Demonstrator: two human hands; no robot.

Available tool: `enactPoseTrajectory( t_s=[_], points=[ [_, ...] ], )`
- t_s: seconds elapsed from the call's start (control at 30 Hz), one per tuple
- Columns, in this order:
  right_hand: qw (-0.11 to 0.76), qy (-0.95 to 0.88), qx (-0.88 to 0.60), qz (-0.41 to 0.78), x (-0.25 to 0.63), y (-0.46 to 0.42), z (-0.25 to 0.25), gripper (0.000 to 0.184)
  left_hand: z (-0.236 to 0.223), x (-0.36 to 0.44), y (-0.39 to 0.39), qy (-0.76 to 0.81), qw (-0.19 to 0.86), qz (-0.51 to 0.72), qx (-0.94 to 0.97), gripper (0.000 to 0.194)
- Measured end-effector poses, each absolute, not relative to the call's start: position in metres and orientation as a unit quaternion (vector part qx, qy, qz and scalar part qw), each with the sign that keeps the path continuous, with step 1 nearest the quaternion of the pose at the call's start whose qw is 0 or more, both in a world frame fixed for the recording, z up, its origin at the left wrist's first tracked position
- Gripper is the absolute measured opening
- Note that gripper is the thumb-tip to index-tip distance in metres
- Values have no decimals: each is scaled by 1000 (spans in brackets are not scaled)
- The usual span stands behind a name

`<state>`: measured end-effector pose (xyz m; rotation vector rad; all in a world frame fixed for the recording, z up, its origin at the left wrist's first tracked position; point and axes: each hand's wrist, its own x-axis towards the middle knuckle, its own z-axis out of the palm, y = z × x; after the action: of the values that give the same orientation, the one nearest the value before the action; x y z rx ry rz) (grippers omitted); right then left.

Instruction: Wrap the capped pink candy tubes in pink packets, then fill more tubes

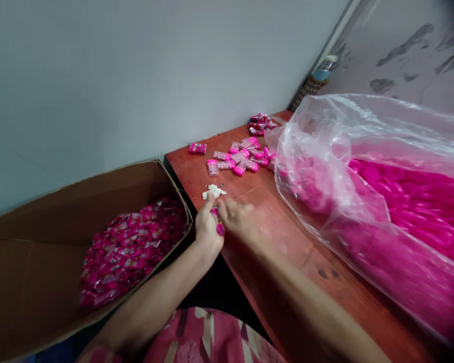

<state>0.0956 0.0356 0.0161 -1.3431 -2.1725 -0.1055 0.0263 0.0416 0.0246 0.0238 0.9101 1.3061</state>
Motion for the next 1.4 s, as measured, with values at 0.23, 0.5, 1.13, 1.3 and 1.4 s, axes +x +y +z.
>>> enactPoseTrajectory(
  t_s=[0.23,0.5,1.13,1.3,1.4],
  points=[
    [145,-878,-441,119,174,53,-3,44,-2,2,14,549,581,413,436,46],
    [56,-861,-504,40,170,56,-10,42,-12,-26,90,574,39,259,776,28],
    [343,-584,-631,379,200,-17,-2,25,-43,7,17,399,128,274,866,28],
    [409,-546,-628,374,185,-18,-2,20,-45,8,19,397,151,342,838,27],
    [467,-488,-578,458,171,-13,-5,32,-36,7,14,389,163,372,827,30]
  ],
)
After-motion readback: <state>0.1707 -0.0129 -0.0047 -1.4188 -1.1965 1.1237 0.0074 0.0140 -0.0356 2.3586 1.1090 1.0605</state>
